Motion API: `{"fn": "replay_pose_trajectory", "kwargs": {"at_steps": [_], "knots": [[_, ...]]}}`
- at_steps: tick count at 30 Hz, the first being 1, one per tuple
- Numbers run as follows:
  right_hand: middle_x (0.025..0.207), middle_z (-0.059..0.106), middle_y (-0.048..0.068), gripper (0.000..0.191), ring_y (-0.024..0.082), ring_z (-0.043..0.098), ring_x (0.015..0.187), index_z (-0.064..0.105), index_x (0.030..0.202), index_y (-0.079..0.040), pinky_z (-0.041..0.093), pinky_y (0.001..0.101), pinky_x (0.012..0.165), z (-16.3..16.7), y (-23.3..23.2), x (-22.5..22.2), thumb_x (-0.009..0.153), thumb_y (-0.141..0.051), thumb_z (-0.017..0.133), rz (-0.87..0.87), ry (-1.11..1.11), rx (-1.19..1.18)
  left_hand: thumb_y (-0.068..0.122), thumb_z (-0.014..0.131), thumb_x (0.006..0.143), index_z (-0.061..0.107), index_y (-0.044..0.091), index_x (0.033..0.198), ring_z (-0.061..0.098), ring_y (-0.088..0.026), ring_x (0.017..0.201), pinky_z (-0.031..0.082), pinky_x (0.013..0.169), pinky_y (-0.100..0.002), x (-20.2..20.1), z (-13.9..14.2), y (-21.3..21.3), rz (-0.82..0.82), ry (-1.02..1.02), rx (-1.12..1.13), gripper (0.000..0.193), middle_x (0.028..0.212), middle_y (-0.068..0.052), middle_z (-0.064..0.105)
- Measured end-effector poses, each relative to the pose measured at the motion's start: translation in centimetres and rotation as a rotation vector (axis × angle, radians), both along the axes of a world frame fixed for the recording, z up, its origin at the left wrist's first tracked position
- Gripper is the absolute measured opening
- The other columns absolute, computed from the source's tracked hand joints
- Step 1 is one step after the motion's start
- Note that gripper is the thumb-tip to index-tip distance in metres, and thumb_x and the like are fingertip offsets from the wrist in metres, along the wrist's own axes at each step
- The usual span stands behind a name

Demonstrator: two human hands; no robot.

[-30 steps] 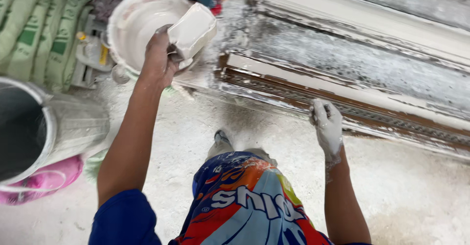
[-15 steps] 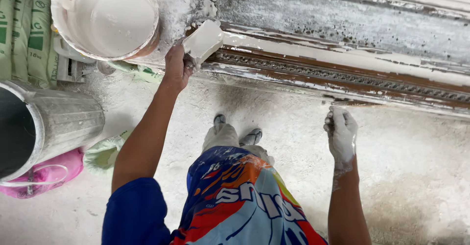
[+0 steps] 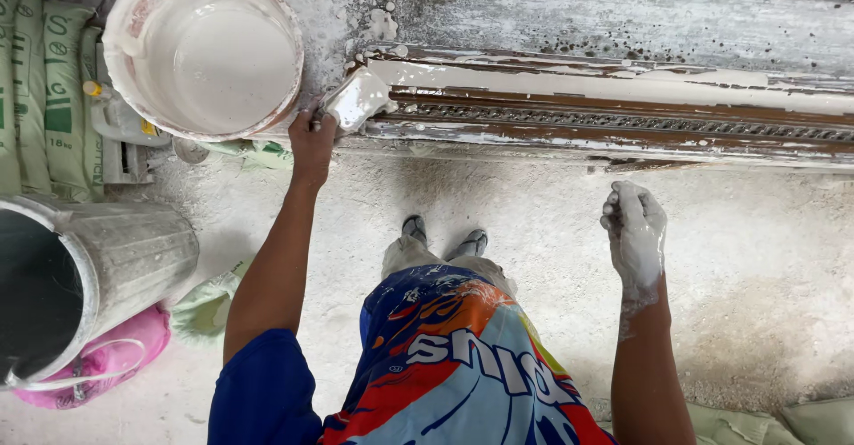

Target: The person pours gypsum powder from a woven sack into a small bowl, carries the bowl to a work area, and mixes a plaster slurry by hand in the bowl. The person then scoops the slurry and spreads it by hand along a decorative cornice molding lying on the floor.

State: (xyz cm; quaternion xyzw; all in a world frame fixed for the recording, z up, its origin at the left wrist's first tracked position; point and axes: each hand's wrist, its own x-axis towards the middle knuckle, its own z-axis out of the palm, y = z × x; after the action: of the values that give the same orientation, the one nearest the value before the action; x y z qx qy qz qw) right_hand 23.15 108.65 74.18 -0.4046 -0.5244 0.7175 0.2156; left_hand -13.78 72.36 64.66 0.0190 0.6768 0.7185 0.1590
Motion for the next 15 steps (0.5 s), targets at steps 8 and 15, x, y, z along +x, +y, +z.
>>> {"fn": "replay_pose_trajectory", "kwargs": {"at_steps": [8, 15], "knots": [[0.089, 0.061, 0.002, 0.017, 0.008, 0.055, 0.075, 0.063, 0.111, -0.002, 0.042, 0.0211, 0.060, 0.3, -3.6, -1.5, 0.107, -0.018, 0.063, 0.004, 0.067, -0.001, 0.001, 0.069, 0.098, 0.064, -0.003, 0.143, 0.056, -0.010, 0.093, 0.052, 0.079, -0.026, -0.9, -0.4, 1.8, -0.174, 0.411, -0.094, 0.046, 0.108, -0.003, 0.051], [0.088, 0.060, 0.002, 0.018, 0.008, 0.053, 0.074, 0.064, 0.111, 0.000, 0.042, 0.0212, 0.060, 0.5, -4.8, 1.4, 0.106, -0.018, 0.063, -0.109, 0.040, 0.006, 0.002, 0.071, 0.093, 0.064, 0.002, 0.139, 0.059, -0.008, 0.094, 0.057, 0.080, -0.024, -0.6, 0.5, 7.0, -0.346, 0.362, -0.074, 0.046, 0.109, -0.002, 0.049]]}}
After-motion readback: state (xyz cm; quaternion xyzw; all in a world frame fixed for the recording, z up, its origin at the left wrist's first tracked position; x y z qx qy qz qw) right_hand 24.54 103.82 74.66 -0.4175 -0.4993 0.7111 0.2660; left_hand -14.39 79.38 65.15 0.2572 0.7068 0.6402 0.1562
